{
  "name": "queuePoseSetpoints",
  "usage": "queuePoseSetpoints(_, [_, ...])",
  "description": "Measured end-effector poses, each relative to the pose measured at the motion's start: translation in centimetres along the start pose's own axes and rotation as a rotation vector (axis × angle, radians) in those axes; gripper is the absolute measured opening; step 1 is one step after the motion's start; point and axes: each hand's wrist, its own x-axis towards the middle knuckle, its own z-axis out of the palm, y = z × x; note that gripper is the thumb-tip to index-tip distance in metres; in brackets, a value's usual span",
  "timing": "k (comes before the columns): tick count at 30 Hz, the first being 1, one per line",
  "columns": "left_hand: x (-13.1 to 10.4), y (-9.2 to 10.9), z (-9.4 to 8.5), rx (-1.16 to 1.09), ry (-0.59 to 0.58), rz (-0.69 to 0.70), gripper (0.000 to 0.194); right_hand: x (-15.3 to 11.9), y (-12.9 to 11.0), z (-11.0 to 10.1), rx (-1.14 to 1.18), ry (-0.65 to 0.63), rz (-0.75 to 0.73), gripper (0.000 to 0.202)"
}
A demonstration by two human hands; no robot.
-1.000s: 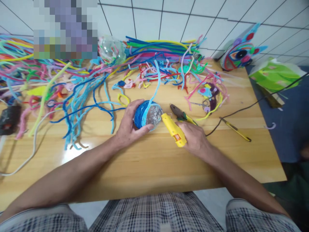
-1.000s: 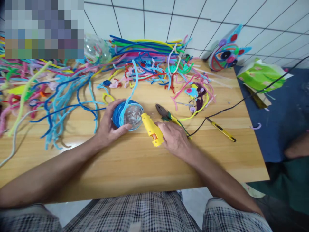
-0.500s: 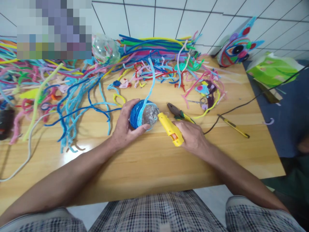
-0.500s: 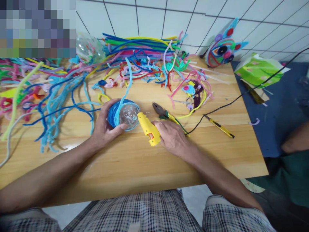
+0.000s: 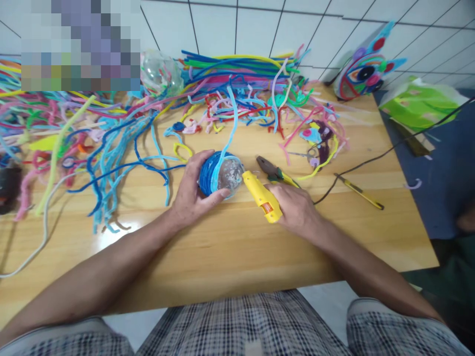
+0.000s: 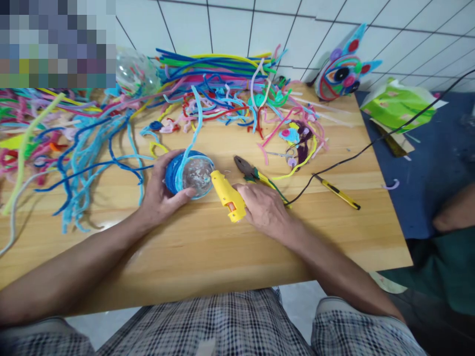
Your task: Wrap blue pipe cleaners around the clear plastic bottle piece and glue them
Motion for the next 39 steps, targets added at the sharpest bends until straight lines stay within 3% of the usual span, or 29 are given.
queuePoseSetpoints(39, [-0.08,-0.09,-0.16,-0.027,0.002,-0.063,0.09,-0.18,0.19,-0.19,-0.029,-0.009,-0.004,0.022])
